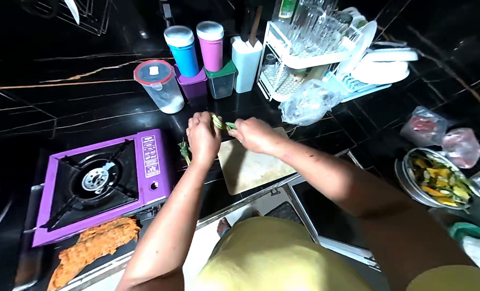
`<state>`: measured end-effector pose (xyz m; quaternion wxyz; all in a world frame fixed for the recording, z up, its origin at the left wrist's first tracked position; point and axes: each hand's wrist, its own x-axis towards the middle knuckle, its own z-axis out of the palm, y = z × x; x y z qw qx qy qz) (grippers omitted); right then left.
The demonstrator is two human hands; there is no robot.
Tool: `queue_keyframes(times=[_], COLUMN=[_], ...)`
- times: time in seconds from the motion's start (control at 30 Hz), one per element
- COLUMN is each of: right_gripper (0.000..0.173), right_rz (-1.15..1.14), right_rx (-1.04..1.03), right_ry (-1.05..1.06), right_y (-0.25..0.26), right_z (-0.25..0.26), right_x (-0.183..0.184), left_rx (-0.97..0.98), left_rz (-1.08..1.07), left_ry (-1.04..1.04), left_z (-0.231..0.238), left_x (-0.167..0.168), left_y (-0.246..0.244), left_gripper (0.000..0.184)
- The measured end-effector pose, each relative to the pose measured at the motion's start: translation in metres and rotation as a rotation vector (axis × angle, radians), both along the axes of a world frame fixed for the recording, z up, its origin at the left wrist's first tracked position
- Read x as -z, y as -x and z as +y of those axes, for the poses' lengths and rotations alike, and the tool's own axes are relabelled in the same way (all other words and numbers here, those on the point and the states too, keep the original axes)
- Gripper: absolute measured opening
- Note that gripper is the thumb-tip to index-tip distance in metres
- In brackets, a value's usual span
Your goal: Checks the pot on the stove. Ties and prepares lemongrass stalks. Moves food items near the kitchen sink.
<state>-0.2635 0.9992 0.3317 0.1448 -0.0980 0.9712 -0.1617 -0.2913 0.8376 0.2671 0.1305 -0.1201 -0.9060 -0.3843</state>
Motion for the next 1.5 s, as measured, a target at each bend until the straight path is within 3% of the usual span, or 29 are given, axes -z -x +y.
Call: queue_keyframes(times=[0.07, 0.13, 0.17, 0.2, 0.27, 0.33, 0.43, 0.53, 0.67, 0.73, 0.77, 0.87, 0.93, 0.97, 1.03, 1.1, 1.17, 1.23, 1.33, 1.4, 1.5], right_gripper=[0.038, 0.039, 0.037, 0.033, 0.023, 0.021, 0.012, 0.025, 0.037, 0.038, 0.037, 0.036, 0.034, 0.034, 0.033, 0.032, 0.031, 0.027, 0.023, 0.027, 0.024], right_rz=[-0.069, -0.138, -0.122, -0.03, 0.354, 0.643, 0.688, 0.348, -0.026, -0.099, -0.111, -0.221, -0.416, -0.511, -0.652, -0.696, -0.65, -0.476, -0.227, -0.226, -0.19], right_rx=[0.137, 0.255, 0.27, 0.238, 0.048, -0.174, -0.456, -0.542, -0.204, -0.018, 0.063, 0.333, 0.443, 0.428, 0.381, 0.337, 0.229, 0.089, -0.167, -0.346, -0.428], right_ry=[0.478, 0.935, 1.066, 1.093, 0.89, 0.58, 0.166, -0.119, -0.28, -0.103, 0.081, 0.929, 1.486, 1.669, 1.849, 1.9, 1.809, 1.527, 1.127, 0.914, 0.496], right_y=[-0.015, -0.031, -0.035, -0.037, -0.031, -0.021, 0.001, 0.004, -0.002, -0.004, -0.006, -0.024, -0.035, -0.038, -0.041, -0.043, -0.04, -0.031, -0.013, -0.007, -0.006], right_z=[-0.012, -0.028, -0.034, -0.036, -0.024, 0.006, 0.041, 0.042, 0.016, 0.012, 0.011, -0.005, -0.016, -0.018, -0.021, -0.021, -0.011, 0.008, 0.039, 0.049, 0.05], right_x=[0.022, 0.058, 0.075, 0.089, 0.11, 0.109, 0.08, 0.041, 0.012, 0.017, 0.027, 0.065, 0.077, 0.082, 0.089, 0.094, 0.095, 0.09, 0.072, 0.047, 0.027], left_rx=[-0.078, -0.096, -0.079, -0.06, 0.085, 0.411, 0.676, 0.603, 0.269, 0.114, 0.05, -0.046, -0.043, -0.035, -0.089, -0.136, -0.058, 0.092, 0.397, 0.612, 0.723], left_rz=[-0.044, -0.178, -0.287, -0.412, -0.638, -0.647, -0.335, -0.09, -0.024, 0.018, 0.033, -0.033, -0.153, -0.259, -0.448, -0.561, -0.68, -0.767, -0.699, -0.559, -0.246], left_ry=[-0.217, -0.588, -0.797, -0.982, -1.179, -1.066, -0.469, 0.068, 0.249, 0.217, 0.169, -0.142, -0.488, -0.683, -1.013, -1.193, -1.323, -1.406, -1.302, -1.026, -0.357], left_z=[0.006, 0.013, 0.016, 0.018, 0.016, 0.001, -0.019, -0.019, 0.001, 0.01, 0.013, 0.017, 0.021, 0.023, 0.029, 0.034, 0.035, 0.03, 0.013, -0.006, -0.025], left_x=[0.006, 0.011, 0.009, 0.006, -0.002, -0.009, -0.018, -0.01, 0.005, 0.015, 0.021, 0.032, 0.041, 0.041, 0.035, 0.027, 0.02, 0.013, 0.013, 0.011, -0.01], left_y=[0.002, 0.004, 0.002, -0.001, -0.013, -0.024, -0.015, -0.005, -0.016, -0.02, -0.021, -0.027, -0.03, -0.031, -0.031, -0.031, -0.032, -0.034, -0.038, -0.036, -0.032], left_gripper=[0.026, 0.022, 0.02, 0.018, 0.023, 0.023, 0.013, 0.011, 0.016, 0.018, 0.018, 0.024, 0.021, 0.02, 0.018, 0.018, 0.023, 0.024, 0.024, 0.017, 0.013])
